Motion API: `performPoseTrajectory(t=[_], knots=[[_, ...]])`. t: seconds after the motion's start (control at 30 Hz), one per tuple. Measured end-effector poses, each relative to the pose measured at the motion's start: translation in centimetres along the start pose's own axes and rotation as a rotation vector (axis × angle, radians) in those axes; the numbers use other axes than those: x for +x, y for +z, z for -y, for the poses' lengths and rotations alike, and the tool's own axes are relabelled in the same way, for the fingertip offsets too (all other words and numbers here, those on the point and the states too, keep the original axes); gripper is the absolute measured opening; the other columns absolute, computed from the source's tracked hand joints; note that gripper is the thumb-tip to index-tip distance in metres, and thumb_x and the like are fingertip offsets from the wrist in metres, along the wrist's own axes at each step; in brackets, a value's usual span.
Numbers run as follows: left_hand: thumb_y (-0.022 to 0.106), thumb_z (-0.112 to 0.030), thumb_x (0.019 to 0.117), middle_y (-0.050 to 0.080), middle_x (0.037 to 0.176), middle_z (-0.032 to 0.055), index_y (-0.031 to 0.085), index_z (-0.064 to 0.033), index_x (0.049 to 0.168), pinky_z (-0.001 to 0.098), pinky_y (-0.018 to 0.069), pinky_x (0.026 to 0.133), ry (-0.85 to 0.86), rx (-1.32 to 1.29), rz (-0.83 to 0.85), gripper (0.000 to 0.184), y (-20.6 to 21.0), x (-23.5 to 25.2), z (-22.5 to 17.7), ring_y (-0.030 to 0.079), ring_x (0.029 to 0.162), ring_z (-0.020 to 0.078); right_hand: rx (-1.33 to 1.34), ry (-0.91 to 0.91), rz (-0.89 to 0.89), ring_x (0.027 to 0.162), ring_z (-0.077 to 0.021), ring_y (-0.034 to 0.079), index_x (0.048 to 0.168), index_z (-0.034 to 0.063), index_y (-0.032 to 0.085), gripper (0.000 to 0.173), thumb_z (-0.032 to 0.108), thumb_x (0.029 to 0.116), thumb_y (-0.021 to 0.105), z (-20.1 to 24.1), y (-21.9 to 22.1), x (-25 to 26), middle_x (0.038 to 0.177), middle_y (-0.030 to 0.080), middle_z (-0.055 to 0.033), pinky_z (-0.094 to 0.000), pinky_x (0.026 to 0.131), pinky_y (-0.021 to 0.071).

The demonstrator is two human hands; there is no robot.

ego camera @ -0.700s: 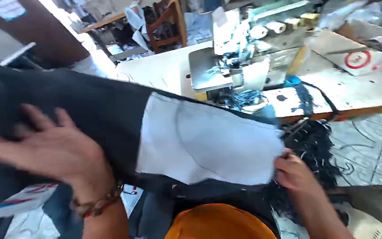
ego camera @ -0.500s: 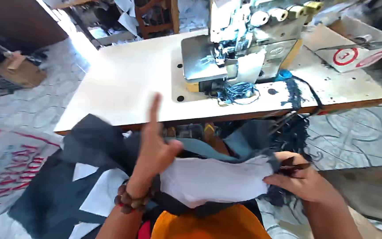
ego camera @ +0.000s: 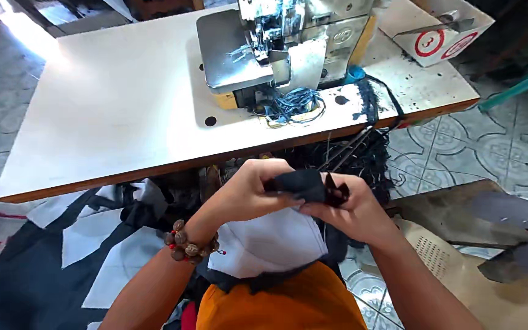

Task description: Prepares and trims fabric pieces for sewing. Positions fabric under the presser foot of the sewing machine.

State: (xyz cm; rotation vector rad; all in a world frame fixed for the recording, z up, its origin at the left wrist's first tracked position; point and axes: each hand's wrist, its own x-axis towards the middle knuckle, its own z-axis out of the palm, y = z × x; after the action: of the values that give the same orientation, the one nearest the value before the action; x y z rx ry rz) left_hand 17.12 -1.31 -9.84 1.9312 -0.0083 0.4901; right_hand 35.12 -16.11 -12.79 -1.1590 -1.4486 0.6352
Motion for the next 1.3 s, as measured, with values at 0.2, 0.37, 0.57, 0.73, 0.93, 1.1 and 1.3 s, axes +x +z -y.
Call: performPoseTrajectory(t=[0.2, 0.37, 0.57, 0.73, 0.93, 1.1, 1.3], knots=[[0.057, -0.032, 0.104, 0.065, 0.134, 0.0152, 0.057, -0.0059, 0.143, 0.0488, 0.0521, 0.101, -0.142, 0.827, -0.114, 0.048, -4.3, 4.1, 3.7, 0.065, 0.12, 0.0303, 0.004, -0.062, 0.169, 0.089, 0.0041, 0.059, 0.093, 0.0009, 0.068, 0.024, 0.025, 0.0968, 0.07, -0.7, 0.2, -1.9, 0.09, 0.064, -0.0011, -0.0113, 0.08, 0.0501], [0.038, -0.057, 0.1061, 0.068, 0.115, 0.0257, 0.065, 0.0022, 0.121, 0.0621, 0.0484, 0.095, -0.501, 1.072, 0.249, 0.067, -3.3, 12.1, 7.7, 0.064, 0.114, 0.0434, -0.004, 0.028, 0.134, 0.087, 0.0024, 0.06, 0.094, -0.0003, 0.069, 0.024, 0.024, 0.0951, 0.071, -1.1, 1.7, -5.2, 0.094, 0.066, -0.0056, -0.0098, 0.078, 0.0497], [0.064, -0.049, 0.0935, 0.069, 0.1, 0.0168, 0.073, -0.0037, 0.103, 0.0547, 0.0526, 0.076, -0.903, 0.552, 0.074, 0.047, -3.2, 17.3, 13.4, 0.066, 0.091, 0.0306, 0.026, 0.069, 0.073, 0.089, 0.004, 0.061, 0.097, 0.0006, 0.068, 0.026, 0.026, 0.0979, 0.069, -1.3, 1.8, -6.5, 0.097, 0.068, -0.0044, -0.0092, 0.079, 0.0507], [0.055, -0.056, 0.1013, 0.068, 0.1, 0.0232, 0.069, 0.0011, 0.104, 0.0634, 0.0519, 0.083, -0.66, 0.882, 0.183, 0.058, -2.6, 15.8, 6.6, 0.067, 0.1, 0.0412, -0.012, 0.181, -0.099, 0.09, 0.0096, 0.064, 0.103, 0.0088, 0.073, 0.022, 0.029, 0.0959, 0.07, -1.9, 0.7, -5.5, 0.101, 0.071, 0.0101, -0.012, 0.079, 0.0559], [0.032, -0.044, 0.1075, 0.071, 0.11, 0.0052, 0.059, -0.0048, 0.132, 0.0378, 0.0566, 0.084, -0.163, 0.318, 0.336, 0.054, -1.8, 4.6, 3.6, 0.067, 0.099, 0.0124, -0.011, 0.172, -0.103, 0.074, 0.0117, 0.06, 0.099, 0.0233, 0.069, 0.01, 0.032, 0.0938, 0.072, -2.0, -1.6, -3.6, 0.085, 0.066, 0.0213, -0.0098, 0.065, 0.0526], [0.055, -0.073, 0.0892, 0.069, 0.088, -0.0059, 0.068, -0.005, 0.107, 0.0168, 0.054, 0.068, -0.192, 0.024, 0.375, 0.071, -2.9, -1.9, 4.8, 0.062, 0.08, -0.0051, -0.11, 0.033, -0.007, 0.091, 0.0129, 0.062, 0.107, 0.0299, 0.07, 0.014, 0.036, 0.095, 0.07, -0.5, -4.6, -2.5, 0.101, 0.067, 0.0252, -0.0095, 0.079, 0.0548], [0.078, -0.051, 0.0805, 0.07, 0.088, -0.0105, 0.067, -0.0115, 0.112, 0.0137, 0.0562, 0.065, -0.202, 0.007, 0.191, 0.052, -5.0, -7.6, 2.4, 0.064, 0.077, -0.0061, -0.108, 0.244, -0.132, 0.067, 0.0114, 0.059, 0.103, 0.0308, 0.068, 0.011, 0.029, 0.0927, 0.073, -1.6, -5.3, -4.2, 0.085, 0.067, 0.0239, -0.0087, 0.058, 0.0506]])
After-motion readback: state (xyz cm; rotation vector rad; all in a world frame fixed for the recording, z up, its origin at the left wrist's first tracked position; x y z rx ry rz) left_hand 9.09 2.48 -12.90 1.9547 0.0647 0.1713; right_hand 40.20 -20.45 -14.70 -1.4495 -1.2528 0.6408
